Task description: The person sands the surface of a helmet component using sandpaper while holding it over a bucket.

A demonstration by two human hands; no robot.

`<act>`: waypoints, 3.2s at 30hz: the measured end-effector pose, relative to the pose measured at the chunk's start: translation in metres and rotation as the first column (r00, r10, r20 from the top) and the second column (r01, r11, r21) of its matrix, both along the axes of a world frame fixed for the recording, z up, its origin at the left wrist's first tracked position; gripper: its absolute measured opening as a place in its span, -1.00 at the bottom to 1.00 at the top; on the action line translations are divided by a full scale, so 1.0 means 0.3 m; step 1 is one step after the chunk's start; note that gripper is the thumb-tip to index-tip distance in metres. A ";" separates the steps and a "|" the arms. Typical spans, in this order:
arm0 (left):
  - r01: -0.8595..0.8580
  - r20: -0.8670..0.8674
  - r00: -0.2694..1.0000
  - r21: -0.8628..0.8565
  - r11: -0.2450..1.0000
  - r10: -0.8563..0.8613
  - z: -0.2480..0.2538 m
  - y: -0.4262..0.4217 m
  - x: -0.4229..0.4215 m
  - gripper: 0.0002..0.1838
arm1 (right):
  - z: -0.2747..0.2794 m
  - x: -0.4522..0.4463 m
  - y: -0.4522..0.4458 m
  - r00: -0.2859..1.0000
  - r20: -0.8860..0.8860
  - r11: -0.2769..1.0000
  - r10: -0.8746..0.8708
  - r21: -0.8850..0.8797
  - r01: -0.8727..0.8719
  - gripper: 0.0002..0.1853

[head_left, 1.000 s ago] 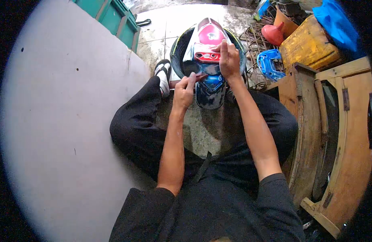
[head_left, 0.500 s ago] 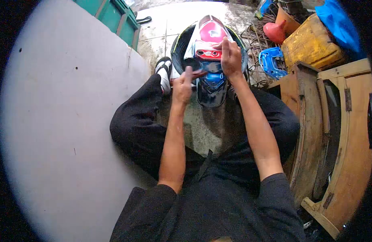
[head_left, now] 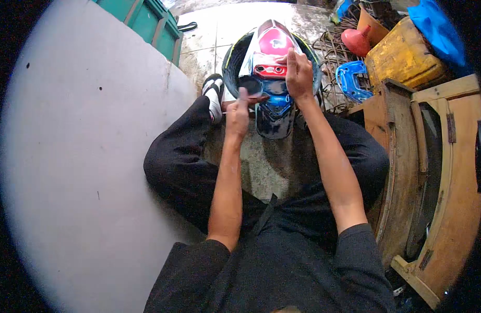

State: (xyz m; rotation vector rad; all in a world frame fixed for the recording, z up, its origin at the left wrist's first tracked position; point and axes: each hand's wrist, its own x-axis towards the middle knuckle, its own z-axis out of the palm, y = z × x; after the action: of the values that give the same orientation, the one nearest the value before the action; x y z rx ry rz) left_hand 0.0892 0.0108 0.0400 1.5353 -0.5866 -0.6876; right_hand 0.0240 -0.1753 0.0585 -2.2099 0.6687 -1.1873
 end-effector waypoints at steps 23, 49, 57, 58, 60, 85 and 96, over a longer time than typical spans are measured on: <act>-0.122 -0.267 0.958 -0.033 0.992 0.108 -0.025 0.003 -0.025 -0.33 | 0.015 -0.006 0.006 1.000 0.011 1.000 0.016 0.003 -0.016 -0.42; -0.171 0.063 0.980 -0.241 0.955 0.191 -0.096 -0.022 -0.140 -0.65 | 0.005 -0.002 -0.004 1.000 0.020 1.000 0.014 -0.013 -0.014 -0.41; -0.170 0.411 0.890 -0.101 0.980 0.197 -0.122 0.019 -0.138 -0.63 | -0.001 -0.003 0.003 1.000 0.001 1.000 -0.015 -0.026 0.015 -0.44; -0.168 0.407 0.893 -0.096 0.981 0.193 -0.099 0.006 -0.133 -0.63 | -0.003 -0.004 0.000 1.000 -0.004 1.000 -0.018 -0.022 0.018 -0.44; -0.170 0.455 0.879 0.026 0.985 0.140 -0.065 -0.017 -0.113 -0.62 | -0.011 0.001 0.002 0.999 -0.024 0.999 -0.042 -0.022 0.041 -0.44; -0.248 0.563 0.776 -0.144 0.958 0.285 -0.086 0.031 -0.178 -0.56 | 0.009 0.000 0.004 0.999 -0.022 0.999 -0.040 -0.023 0.039 -0.44; -0.256 0.575 0.775 -0.091 0.962 0.260 -0.063 0.039 -0.175 -0.55 | 0.000 -0.001 0.008 0.998 -0.037 0.998 -0.052 -0.045 0.050 -0.43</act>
State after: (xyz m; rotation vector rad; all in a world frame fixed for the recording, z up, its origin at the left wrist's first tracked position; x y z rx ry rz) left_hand 0.0368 0.0224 0.0212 1.7829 -0.8091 0.0221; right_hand 0.0237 -0.1730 0.0584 -2.2695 0.7249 -1.1978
